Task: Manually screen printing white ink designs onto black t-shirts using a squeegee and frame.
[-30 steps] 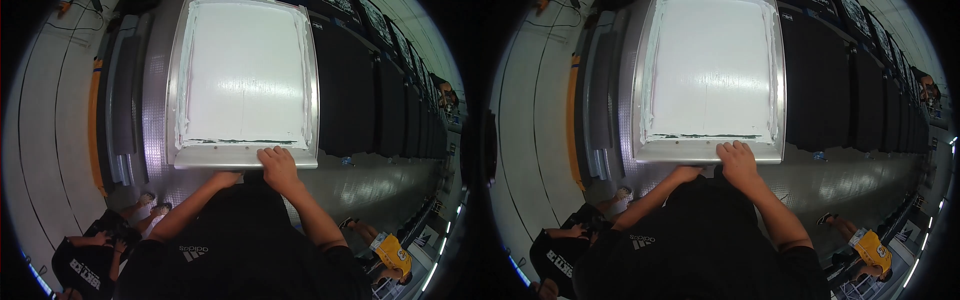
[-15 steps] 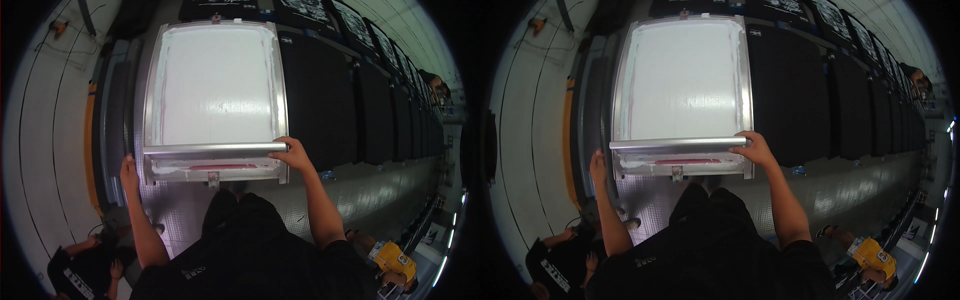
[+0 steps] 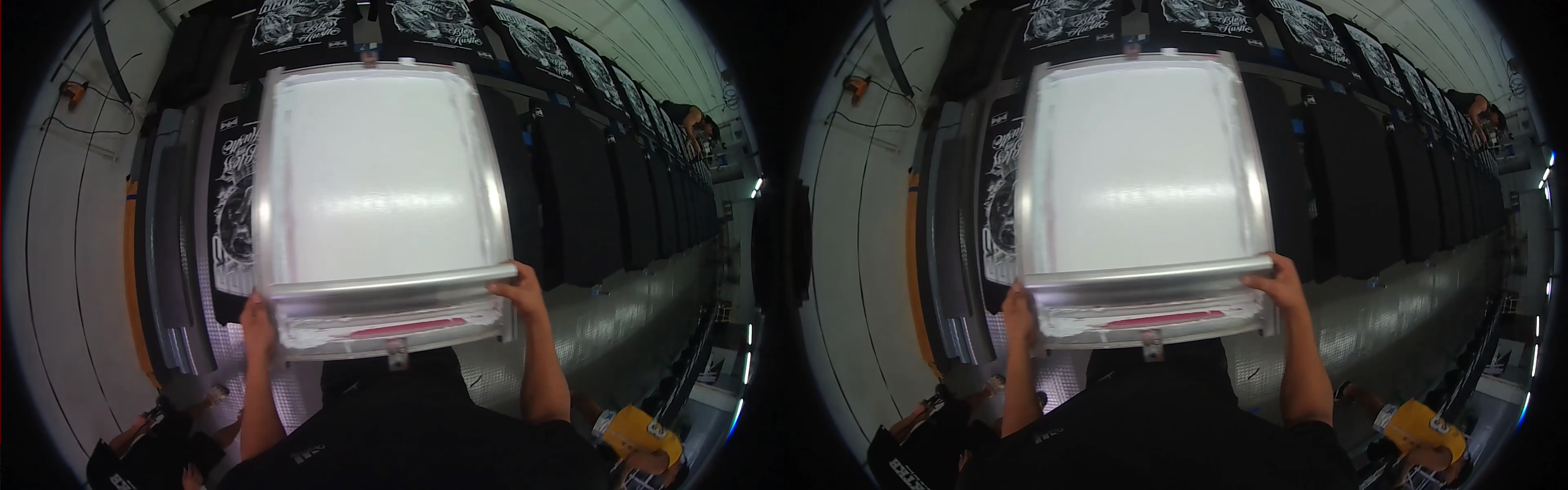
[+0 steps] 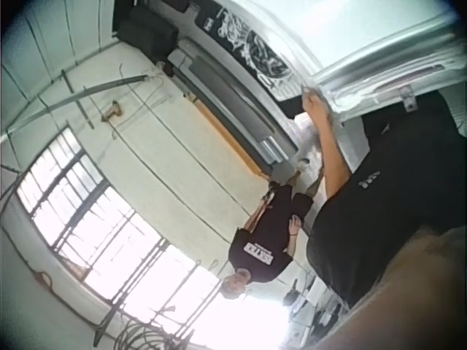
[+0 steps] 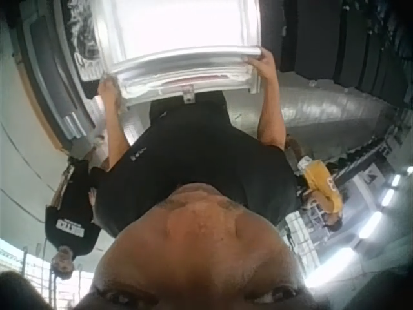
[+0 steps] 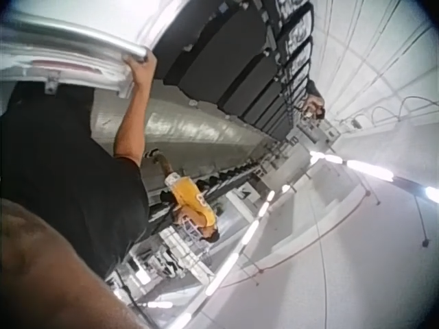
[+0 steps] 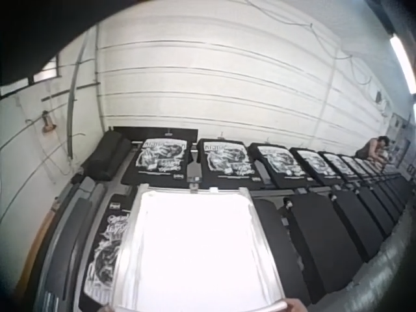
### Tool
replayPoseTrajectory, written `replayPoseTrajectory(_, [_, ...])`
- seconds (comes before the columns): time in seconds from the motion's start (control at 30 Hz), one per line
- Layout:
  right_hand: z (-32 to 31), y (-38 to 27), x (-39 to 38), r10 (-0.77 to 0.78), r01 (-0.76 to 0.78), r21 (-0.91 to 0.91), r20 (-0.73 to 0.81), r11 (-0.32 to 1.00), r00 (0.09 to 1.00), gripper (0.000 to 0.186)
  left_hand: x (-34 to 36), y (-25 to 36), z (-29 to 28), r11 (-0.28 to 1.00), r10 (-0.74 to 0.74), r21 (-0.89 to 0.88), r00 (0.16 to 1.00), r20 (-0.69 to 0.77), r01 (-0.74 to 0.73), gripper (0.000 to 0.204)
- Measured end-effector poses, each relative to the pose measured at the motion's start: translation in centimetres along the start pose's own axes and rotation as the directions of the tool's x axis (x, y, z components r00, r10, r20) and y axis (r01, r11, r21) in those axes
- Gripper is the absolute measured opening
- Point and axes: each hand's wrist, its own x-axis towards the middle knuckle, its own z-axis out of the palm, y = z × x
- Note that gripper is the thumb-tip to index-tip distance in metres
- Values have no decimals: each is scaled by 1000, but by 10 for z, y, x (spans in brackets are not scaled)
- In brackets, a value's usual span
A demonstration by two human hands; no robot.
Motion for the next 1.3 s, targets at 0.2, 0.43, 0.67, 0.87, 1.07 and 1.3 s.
replayPoseTrajectory(0.2, [-187,16,-12,14,-17,-35,-81,999,997,31,-69,41,183,992,-57,-112,996,72,65,50])
replayPoseTrajectory(0.43, [-263,27,18,58,-58,19,-14,998,998,32,-98,76,245,991,-54,-120,997,46,60,49])
replayPoseTrajectory(0.67, [-276,47,42,25,-29,-203,-21,979,999,33,-82,61,257,981,-192,5,981,-22,192,50])
replayPoseTrajectory(0.87, [-260,70,38,26,-25,-30,30,999,999,28,-69,48,252,978,-157,-138,988,-2,155,51])
replayPoseTrajectory(1.07, [-255,65,32,-5,5,-26,12,1000,1000,29,-70,46,250,980,-105,-163,994,39,110,49])
replayPoseTrajectory(1.3, [-260,68,32,8,-8,10,11,1000,1000,31,-75,48,256,997,-78,3,996,51,78,51])
